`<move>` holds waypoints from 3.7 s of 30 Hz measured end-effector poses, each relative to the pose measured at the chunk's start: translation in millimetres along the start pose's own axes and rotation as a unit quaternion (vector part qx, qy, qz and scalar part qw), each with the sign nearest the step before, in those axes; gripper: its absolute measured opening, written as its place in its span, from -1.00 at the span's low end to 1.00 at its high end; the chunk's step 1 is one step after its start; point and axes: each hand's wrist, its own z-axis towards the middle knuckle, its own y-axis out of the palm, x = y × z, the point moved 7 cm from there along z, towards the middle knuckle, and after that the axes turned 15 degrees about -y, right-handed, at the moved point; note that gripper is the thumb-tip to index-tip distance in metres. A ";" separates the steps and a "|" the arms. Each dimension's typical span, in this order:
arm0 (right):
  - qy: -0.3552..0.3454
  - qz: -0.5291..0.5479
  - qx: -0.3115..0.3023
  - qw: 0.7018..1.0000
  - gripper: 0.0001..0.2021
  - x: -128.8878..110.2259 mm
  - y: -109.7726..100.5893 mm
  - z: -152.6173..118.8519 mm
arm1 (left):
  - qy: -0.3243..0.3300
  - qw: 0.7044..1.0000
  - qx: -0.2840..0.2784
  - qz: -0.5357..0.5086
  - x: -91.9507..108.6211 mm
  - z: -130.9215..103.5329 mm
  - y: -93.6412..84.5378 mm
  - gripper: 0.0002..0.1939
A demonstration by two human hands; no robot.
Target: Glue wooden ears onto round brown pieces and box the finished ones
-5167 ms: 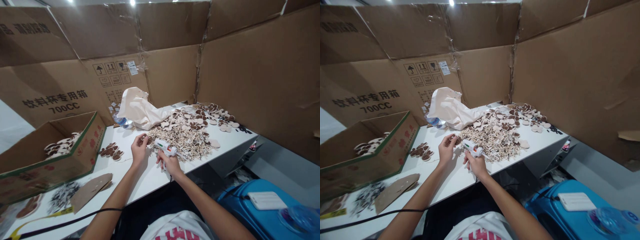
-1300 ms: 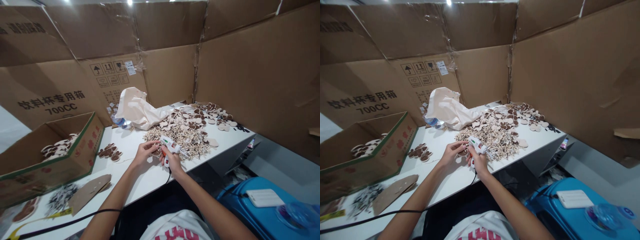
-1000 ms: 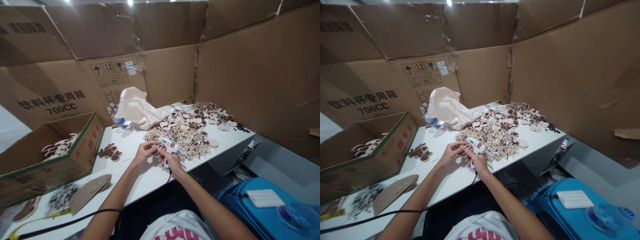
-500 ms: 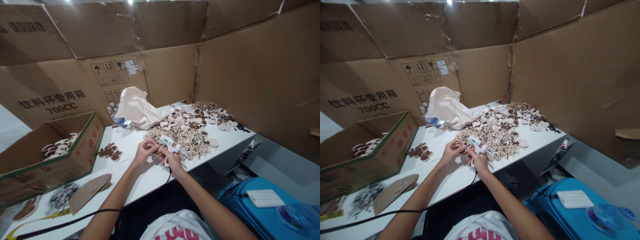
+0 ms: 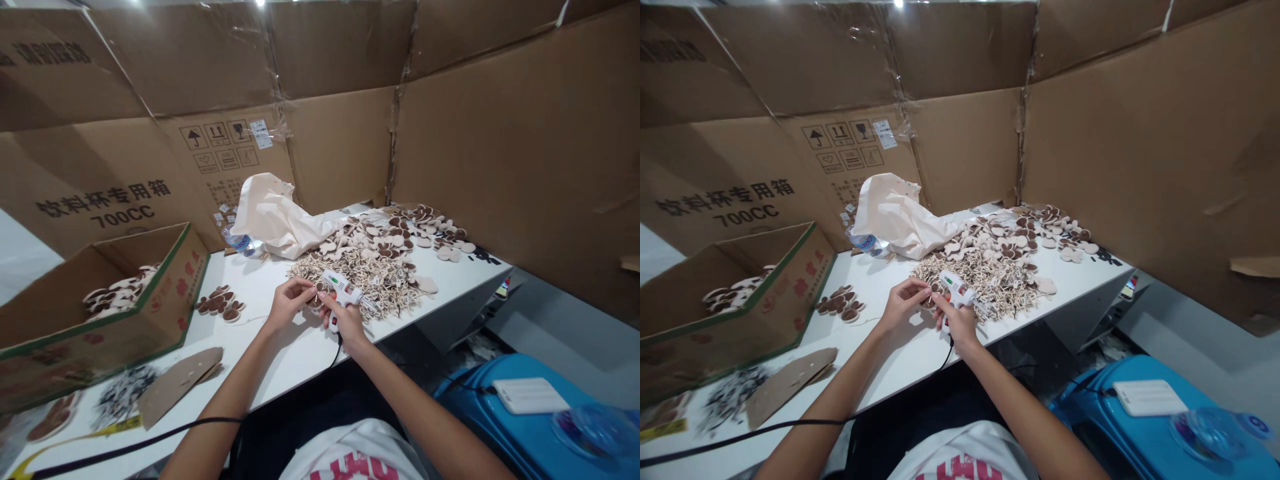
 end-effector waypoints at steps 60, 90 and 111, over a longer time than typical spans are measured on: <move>-0.016 -0.044 0.099 0.994 -0.67 3.3 -15.9 -1.3 | -0.021 0.999 0.038 -0.020 -4.0 7.6 -8.8 -0.73; -0.018 -0.039 0.085 0.995 -0.67 -0.6 -12.8 0.1 | -0.030 0.995 -0.018 -0.098 4.0 1.3 -1.2 -0.68; -0.024 -0.024 0.082 0.996 -0.67 2.1 -12.3 1.4 | 0.006 0.999 0.014 -0.028 -4.0 14.7 -10.5 -0.42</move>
